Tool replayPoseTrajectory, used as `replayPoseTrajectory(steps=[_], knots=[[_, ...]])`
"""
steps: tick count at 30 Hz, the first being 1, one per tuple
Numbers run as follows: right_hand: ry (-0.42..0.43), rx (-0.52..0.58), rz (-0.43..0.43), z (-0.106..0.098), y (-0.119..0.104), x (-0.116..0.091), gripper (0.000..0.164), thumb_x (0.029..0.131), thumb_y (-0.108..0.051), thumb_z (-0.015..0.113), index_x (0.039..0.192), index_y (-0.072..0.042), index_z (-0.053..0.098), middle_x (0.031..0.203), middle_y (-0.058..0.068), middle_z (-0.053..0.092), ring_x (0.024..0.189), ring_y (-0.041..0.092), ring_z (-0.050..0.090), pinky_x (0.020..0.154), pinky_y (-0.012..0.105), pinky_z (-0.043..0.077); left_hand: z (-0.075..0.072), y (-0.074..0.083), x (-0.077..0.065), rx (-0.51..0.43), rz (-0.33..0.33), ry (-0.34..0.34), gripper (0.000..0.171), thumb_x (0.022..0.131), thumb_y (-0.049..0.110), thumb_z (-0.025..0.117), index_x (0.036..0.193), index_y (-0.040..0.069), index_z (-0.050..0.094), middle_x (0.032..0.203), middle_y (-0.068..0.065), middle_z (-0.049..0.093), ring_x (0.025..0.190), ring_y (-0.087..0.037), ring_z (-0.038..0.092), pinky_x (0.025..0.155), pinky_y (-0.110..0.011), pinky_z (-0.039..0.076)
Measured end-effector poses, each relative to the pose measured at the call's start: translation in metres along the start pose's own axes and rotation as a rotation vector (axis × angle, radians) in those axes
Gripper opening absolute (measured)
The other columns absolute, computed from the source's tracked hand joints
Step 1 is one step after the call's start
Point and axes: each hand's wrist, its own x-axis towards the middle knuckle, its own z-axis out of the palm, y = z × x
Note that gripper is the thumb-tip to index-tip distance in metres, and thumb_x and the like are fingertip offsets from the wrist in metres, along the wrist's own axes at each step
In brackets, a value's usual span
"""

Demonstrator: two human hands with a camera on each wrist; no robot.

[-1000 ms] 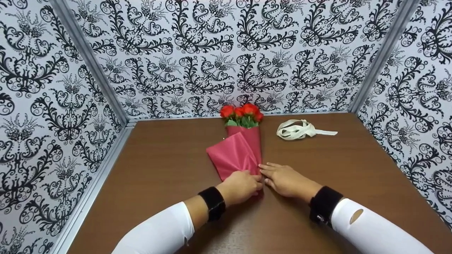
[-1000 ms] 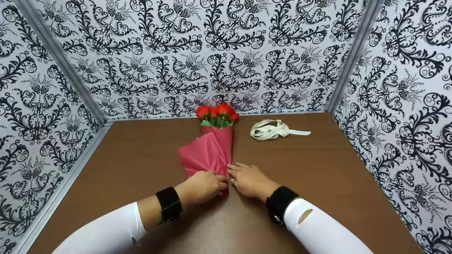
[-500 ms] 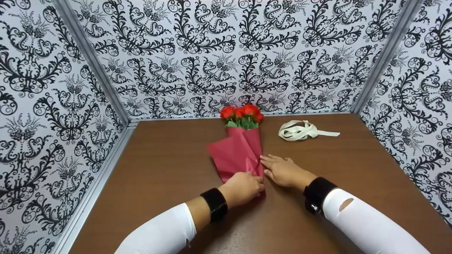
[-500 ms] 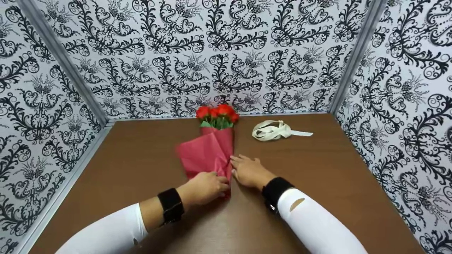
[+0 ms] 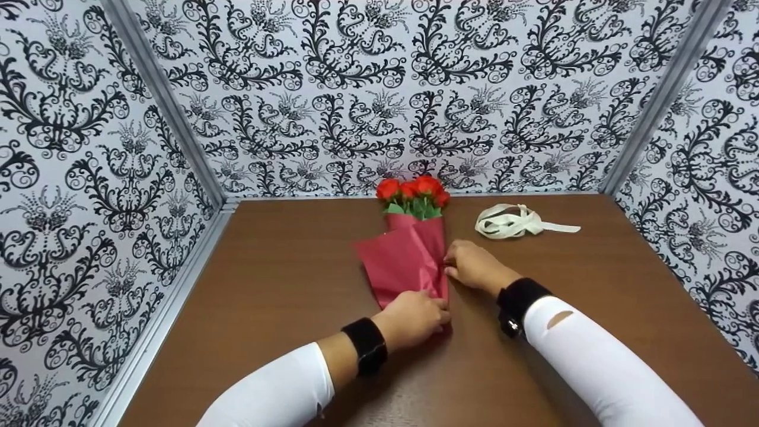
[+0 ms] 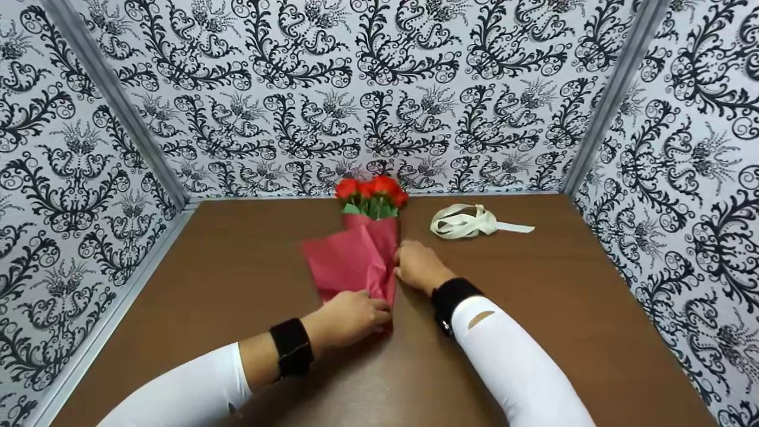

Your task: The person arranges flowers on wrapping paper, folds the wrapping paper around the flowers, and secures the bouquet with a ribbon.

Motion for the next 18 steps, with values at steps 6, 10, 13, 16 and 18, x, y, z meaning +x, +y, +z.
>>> replayPoseTrajectory(steps=[6, 10, 13, 16, 18], knots=[[0.004, 0.053, 0.090, 0.000, -0.008, -0.004, 0.008, 0.079, -0.010, 0.077, 0.074, -0.008, 0.071, 0.073, 0.004, 0.067, 0.068, 0.023, 0.063, 0.067, 0.041, 0.055, 0.000, 0.001, -0.001, -0.029, -0.019, 0.006, 0.015, 0.102, 0.043, 0.065, 0.107, 0.034, 0.076, 0.112, 0.015, 0.073, 0.100, -0.011, 0.070, 0.076, -0.030, 0.062], [-0.089, 0.109, 0.117, 0.001, -0.023, -0.020, 0.010, 0.076, -0.012, 0.075, 0.069, -0.013, 0.069, 0.066, -0.002, 0.065, 0.060, 0.014, 0.056, 0.059, 0.032, 0.050, 0.001, 0.002, -0.003, -0.009, -0.037, 0.008, 0.015, 0.102, 0.043, 0.066, 0.108, 0.035, 0.077, 0.112, 0.013, 0.072, 0.093, -0.013, 0.071, 0.070, -0.032, 0.062], [-0.115, 0.134, 0.068, 0.003, -0.033, -0.034, 0.012, 0.075, -0.010, 0.073, 0.065, -0.013, 0.068, 0.063, -0.006, 0.062, 0.057, 0.009, 0.052, 0.056, 0.027, 0.047, 0.002, 0.004, -0.003, 0.033, -0.034, 0.007, 0.015, 0.102, 0.044, 0.065, 0.106, 0.035, 0.076, 0.114, 0.014, 0.070, 0.086, -0.012, 0.070, 0.067, -0.031, 0.061], [-0.118, 0.153, 0.037, 0.007, -0.037, -0.044, 0.014, 0.074, -0.009, 0.071, 0.062, -0.015, 0.068, 0.060, -0.009, 0.061, 0.054, 0.006, 0.050, 0.052, 0.024, 0.045, 0.004, 0.005, -0.003, 0.059, -0.027, 0.010, 0.016, 0.102, 0.045, 0.064, 0.106, 0.036, 0.077, 0.113, 0.015, 0.068, 0.080, -0.011, 0.069, 0.064, -0.031, 0.060], [-0.113, 0.172, 0.049, 0.008, -0.037, -0.047, 0.015, 0.074, -0.010, 0.071, 0.061, -0.016, 0.070, 0.059, -0.011, 0.062, 0.053, 0.005, 0.050, 0.051, 0.023, 0.045, 0.004, 0.004, -0.004, 0.069, -0.015, 0.017, 0.015, 0.101, 0.043, 0.065, 0.108, 0.037, 0.077, 0.110, 0.014, 0.068, 0.078, -0.011, 0.069, 0.062, -0.030, 0.060]])
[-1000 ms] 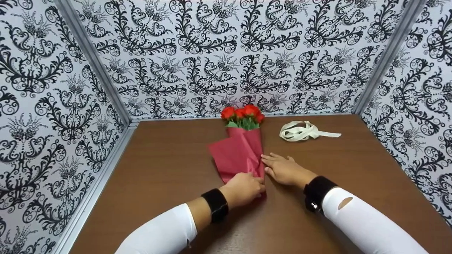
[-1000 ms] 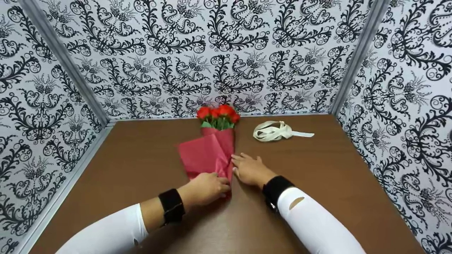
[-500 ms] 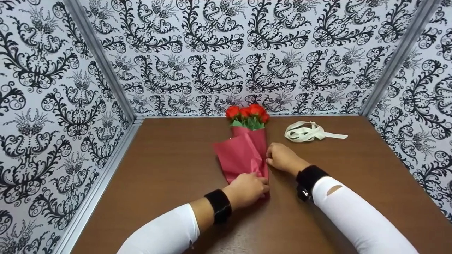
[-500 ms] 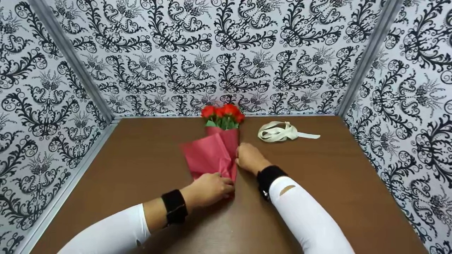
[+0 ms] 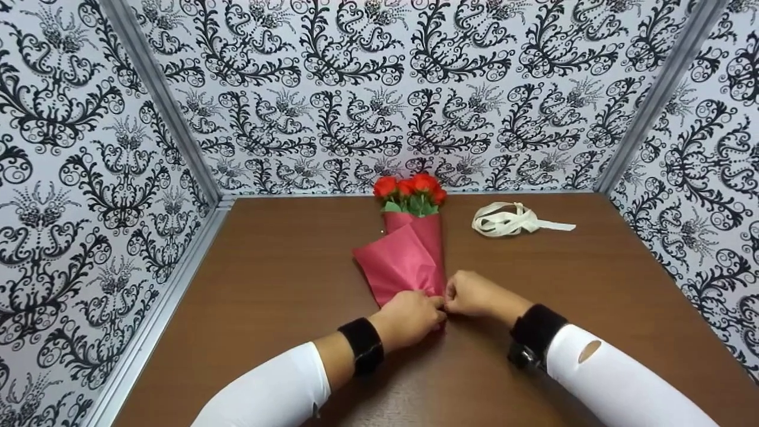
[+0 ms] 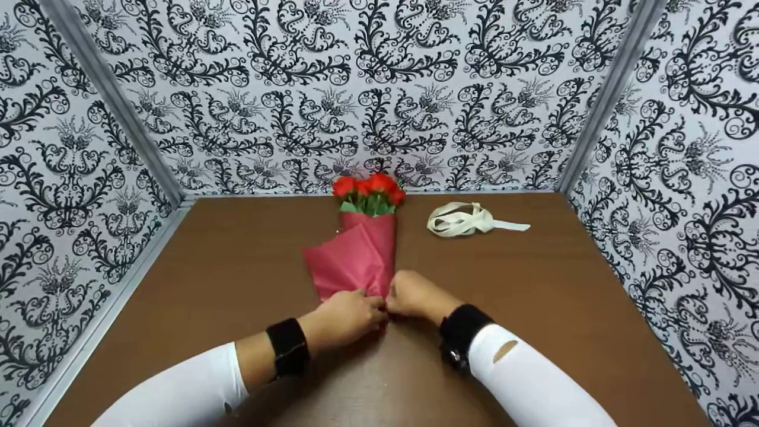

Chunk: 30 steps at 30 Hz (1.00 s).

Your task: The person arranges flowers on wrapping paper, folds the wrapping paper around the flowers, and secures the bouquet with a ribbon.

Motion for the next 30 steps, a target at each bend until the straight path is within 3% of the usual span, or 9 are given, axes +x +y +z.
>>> replayPoseTrajectory(steps=[7, 14, 19, 30], knots=[[0.060, 0.056, 0.106, 0.004, 0.013, 0.014, 0.016, 0.077, -0.011, 0.076, 0.062, -0.015, 0.073, 0.059, -0.008, 0.065, 0.055, 0.007, 0.053, 0.056, 0.025, 0.047, 0.001, -0.002, -0.002, -0.009, 0.030, 0.018, 0.015, 0.097, 0.034, 0.069, 0.108, 0.037, 0.078, 0.106, 0.013, 0.070, 0.080, -0.011, 0.068, 0.061, -0.030, 0.059], [0.086, 0.074, 0.171, 0.000, 0.028, 0.032, 0.016, 0.077, -0.012, 0.075, 0.061, -0.014, 0.073, 0.058, -0.008, 0.066, 0.054, 0.008, 0.054, 0.054, 0.025, 0.047, -0.007, -0.002, 0.003, 0.003, 0.037, -0.043, 0.015, 0.099, 0.035, 0.066, 0.108, 0.039, 0.079, 0.105, 0.017, 0.072, 0.080, -0.008, 0.070, 0.063, -0.029, 0.061], [0.141, 0.073, 0.226, -0.009, 0.040, 0.054, 0.017, 0.078, -0.012, 0.074, 0.061, -0.012, 0.072, 0.059, -0.003, 0.067, 0.054, 0.010, 0.054, 0.055, 0.025, 0.046, -0.009, -0.003, 0.005, -0.007, 0.034, -0.048, 0.015, 0.102, 0.039, 0.064, 0.106, 0.038, 0.079, 0.103, 0.016, 0.072, 0.078, -0.009, 0.069, 0.064, -0.030, 0.061], [0.115, 0.111, 0.296, -0.021, 0.069, 0.100, 0.024, 0.084, -0.014, 0.070, 0.061, -0.011, 0.071, 0.053, -0.004, 0.064, 0.047, 0.010, 0.053, 0.049, 0.024, 0.043, -0.008, -0.003, 0.005, -0.002, 0.033, -0.059, 0.018, 0.105, 0.039, 0.061, 0.104, 0.039, 0.079, 0.103, 0.019, 0.072, 0.078, -0.006, 0.067, 0.066, -0.027, 0.061]])
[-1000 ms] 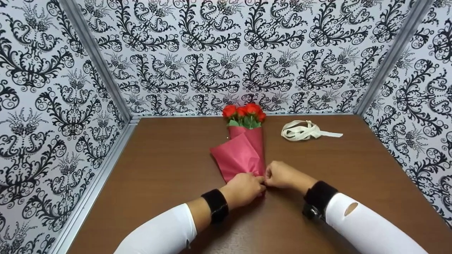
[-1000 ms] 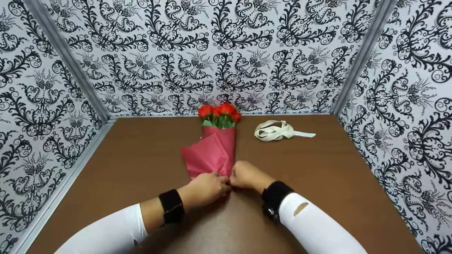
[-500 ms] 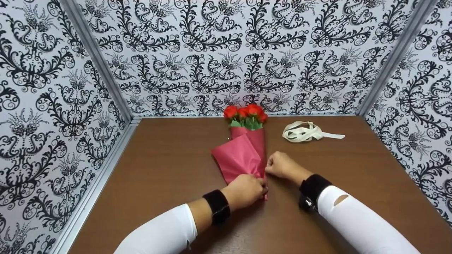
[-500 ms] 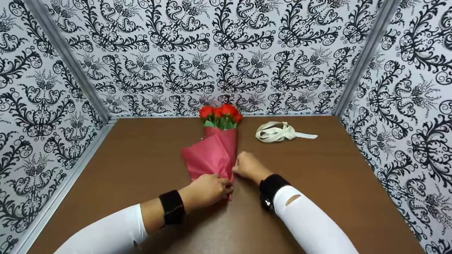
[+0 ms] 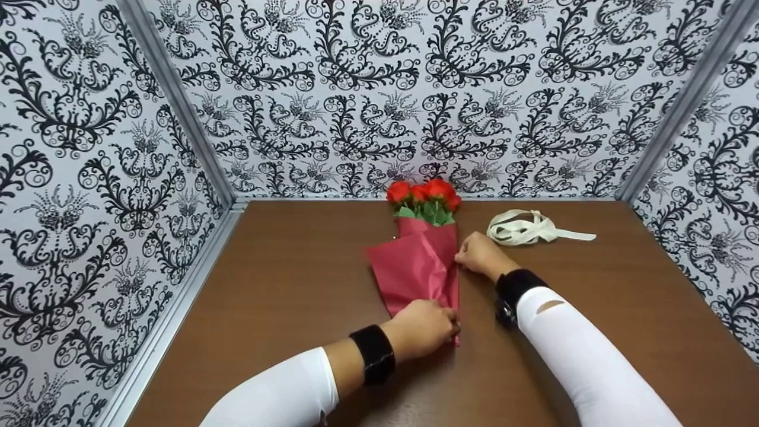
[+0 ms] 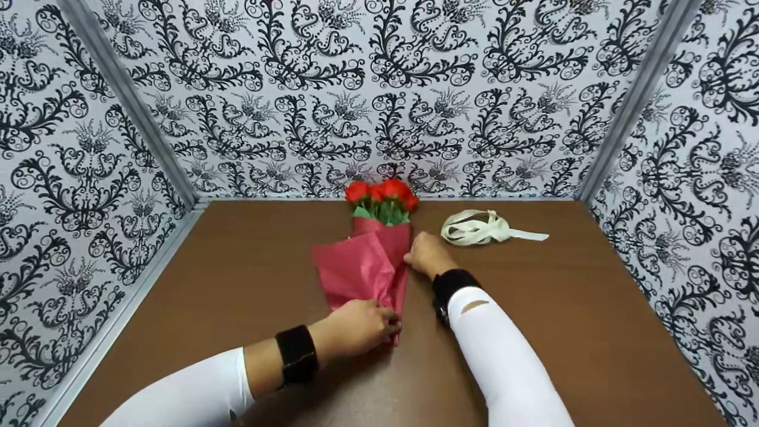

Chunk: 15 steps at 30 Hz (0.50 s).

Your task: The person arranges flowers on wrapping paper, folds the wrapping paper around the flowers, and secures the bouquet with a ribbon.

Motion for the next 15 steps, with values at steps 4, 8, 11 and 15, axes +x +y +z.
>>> replayPoseTrajectory(steps=[4, 8, 11, 15], knots=[[0.008, -0.009, 0.034, -0.004, 0.005, 0.014, 0.023, 0.087, -0.015, 0.068, 0.065, -0.010, 0.073, 0.055, -0.004, 0.067, 0.048, 0.010, 0.055, 0.051, 0.023, 0.044, -0.002, 0.001, 0.000, -0.013, -0.006, -0.014, 0.018, 0.105, 0.039, 0.061, 0.104, 0.038, 0.079, 0.103, 0.020, 0.072, 0.078, -0.006, 0.067, 0.066, -0.026, 0.061], [0.001, -0.013, 0.043, -0.005, 0.010, 0.026, 0.024, 0.089, -0.016, 0.068, 0.066, -0.011, 0.073, 0.056, -0.003, 0.068, 0.047, 0.010, 0.056, 0.051, 0.023, 0.045, -0.005, 0.001, 0.000, -0.011, -0.004, -0.021, 0.017, 0.104, 0.039, 0.062, 0.102, 0.038, 0.079, 0.103, 0.021, 0.072, 0.079, -0.004, 0.068, 0.067, -0.026, 0.060], [-0.009, -0.008, 0.048, -0.005, 0.011, 0.032, 0.027, 0.091, -0.018, 0.069, 0.065, -0.012, 0.072, 0.055, -0.003, 0.067, 0.048, 0.010, 0.056, 0.051, 0.024, 0.045, -0.006, 0.001, 0.000, -0.007, -0.001, -0.028, 0.017, 0.103, 0.039, 0.062, 0.101, 0.038, 0.079, 0.102, 0.021, 0.071, 0.078, -0.003, 0.067, 0.068, -0.025, 0.060], [-0.006, -0.004, 0.066, -0.006, 0.011, 0.042, 0.029, 0.091, -0.019, 0.068, 0.063, -0.012, 0.072, 0.052, -0.005, 0.065, 0.046, 0.010, 0.055, 0.050, 0.024, 0.045, -0.006, 0.001, 0.000, -0.010, 0.008, -0.042, 0.017, 0.103, 0.037, 0.062, 0.102, 0.039, 0.078, 0.104, 0.021, 0.071, 0.076, -0.002, 0.067, 0.069, -0.024, 0.060]])
